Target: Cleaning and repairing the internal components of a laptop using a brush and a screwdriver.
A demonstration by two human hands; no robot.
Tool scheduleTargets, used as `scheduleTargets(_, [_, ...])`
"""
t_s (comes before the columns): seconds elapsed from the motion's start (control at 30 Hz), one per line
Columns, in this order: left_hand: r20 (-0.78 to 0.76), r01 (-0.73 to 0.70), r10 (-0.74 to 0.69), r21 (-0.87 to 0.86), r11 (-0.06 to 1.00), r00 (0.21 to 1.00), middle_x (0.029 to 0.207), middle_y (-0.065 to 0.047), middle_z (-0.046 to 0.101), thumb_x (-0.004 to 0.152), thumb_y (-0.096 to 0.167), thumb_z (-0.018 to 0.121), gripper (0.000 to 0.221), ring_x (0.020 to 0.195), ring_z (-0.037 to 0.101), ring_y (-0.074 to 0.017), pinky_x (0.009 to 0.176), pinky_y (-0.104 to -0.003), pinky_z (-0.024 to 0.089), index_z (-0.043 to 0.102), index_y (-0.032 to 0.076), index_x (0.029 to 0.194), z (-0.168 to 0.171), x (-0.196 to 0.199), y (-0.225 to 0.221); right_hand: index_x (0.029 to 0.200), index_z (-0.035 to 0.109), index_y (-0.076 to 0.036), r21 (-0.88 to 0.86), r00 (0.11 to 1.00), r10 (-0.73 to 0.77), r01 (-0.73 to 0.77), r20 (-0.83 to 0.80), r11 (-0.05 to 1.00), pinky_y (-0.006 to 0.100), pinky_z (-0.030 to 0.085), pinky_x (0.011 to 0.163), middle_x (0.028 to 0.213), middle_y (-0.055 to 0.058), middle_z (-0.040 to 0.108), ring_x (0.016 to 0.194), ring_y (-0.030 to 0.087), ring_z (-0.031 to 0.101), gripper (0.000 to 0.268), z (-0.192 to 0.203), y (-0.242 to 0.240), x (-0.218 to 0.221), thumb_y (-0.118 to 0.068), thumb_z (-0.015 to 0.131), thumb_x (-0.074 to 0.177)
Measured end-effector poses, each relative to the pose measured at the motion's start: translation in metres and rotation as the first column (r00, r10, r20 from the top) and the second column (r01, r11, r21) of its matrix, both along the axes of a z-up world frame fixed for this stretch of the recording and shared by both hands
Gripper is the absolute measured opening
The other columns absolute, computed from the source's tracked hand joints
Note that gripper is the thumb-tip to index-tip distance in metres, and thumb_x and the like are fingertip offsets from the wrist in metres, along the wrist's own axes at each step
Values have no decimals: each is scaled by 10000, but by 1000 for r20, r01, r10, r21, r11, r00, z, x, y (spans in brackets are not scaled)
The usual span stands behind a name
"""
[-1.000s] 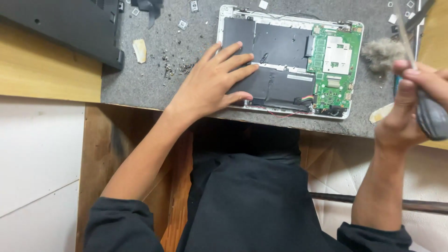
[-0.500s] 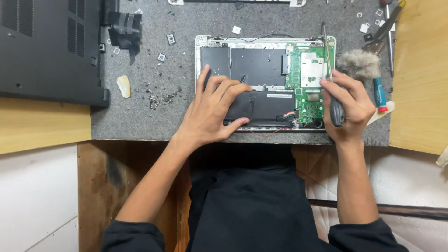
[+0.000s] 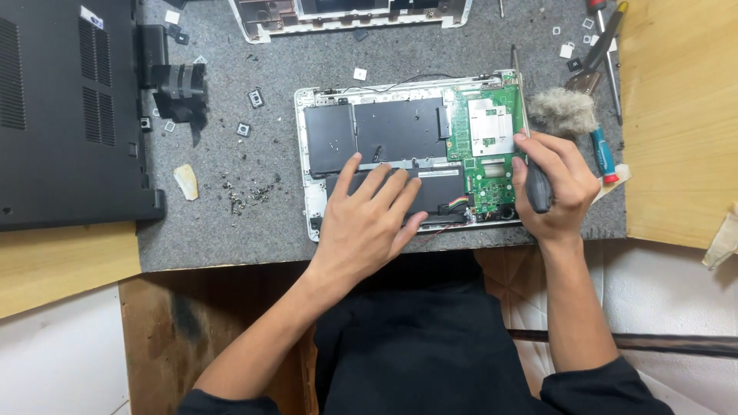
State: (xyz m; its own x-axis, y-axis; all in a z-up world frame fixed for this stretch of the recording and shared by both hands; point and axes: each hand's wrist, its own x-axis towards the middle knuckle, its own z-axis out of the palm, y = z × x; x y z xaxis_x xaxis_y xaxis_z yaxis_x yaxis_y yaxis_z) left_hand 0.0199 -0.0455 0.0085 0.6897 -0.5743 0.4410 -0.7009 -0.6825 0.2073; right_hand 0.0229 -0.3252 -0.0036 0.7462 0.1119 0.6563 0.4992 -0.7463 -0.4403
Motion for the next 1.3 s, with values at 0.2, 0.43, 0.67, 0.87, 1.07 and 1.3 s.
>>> scheduleTargets(0.2, [1, -83, 84, 161, 983, 996, 1107, -187, 699, 1009, 405, 571, 457, 1108, 653, -366, 1114, -655, 351, 728, 34, 1225, 19, -13, -18, 1202, 786, 15, 10, 1000, 9, -9, -5, 1000, 524, 578, 895, 1091, 195, 731, 1073, 435, 732, 181, 4, 1, -2, -29, 701, 1049])
scheduleTargets(0.43, [-79, -195, 222, 259, 946, 972, 1443, -312, 518, 989, 427, 597, 645, 1359, 443, -559, 1053, -787, 293, 583, -65, 1405, 25, -34, -36, 1173, 797, -32, -60, 996, 82, -83, -21, 995, 509, 583, 927, 1137, 174, 748, 1103, 417, 728, 188, -5, -2, 2, -10, 732, 999])
scheduleTargets(0.67, [-197, -181, 213, 169, 969, 957, 1434, -295, 546, 904, 483, 716, 736, 1403, 421, -544, 1072, -850, 152, 571, -8, 1432, 24, -25, -30, 1230, 789, -73, -115, 996, 60, -68, -68, 991, 510, 568, 998, 1173, 169, 743, 1149, 389, 714, 233, -4, -1, 2, -57, 715, 1010])
scheduleTargets(0.87, [-341, -134, 118, -23, 991, 933, 1418, -211, 548, 897, 417, 744, 680, 1428, 402, -494, 1111, -835, 77, 553, 121, 1479, 18, -14, -27, 1244, 782, -86, -103, 992, 51, -64, -117, 993, 520, 540, 1043, 1185, 164, 728, 1180, 388, 699, 234, -2, 1, 3, -76, 694, 1028])
scheduleTargets(1.07, [-361, -95, 68, -59, 994, 930, 1322, -194, 579, 814, 354, 811, 638, 1359, 465, -460, 1134, -814, 100, 630, 160, 1394, 13, -4, -21, 1180, 806, -79, -79, 990, 42, -53, -132, 995, 502, 564, 999, 1124, 139, 748, 1122, 386, 718, 173, 2, 3, 7, -85, 708, 1038])
scheduleTargets(1.3, [-223, -134, 106, -118, 984, 969, 1255, -150, 598, 735, 387, 838, 635, 1216, 558, -364, 1094, -690, 277, 691, 203, 1325, -3, -5, -24, 1172, 807, -80, -83, 989, 48, -60, -141, 995, 497, 558, 1037, 1103, 146, 731, 1098, 378, 710, 174, 1, 4, 6, -64, 715, 1025])
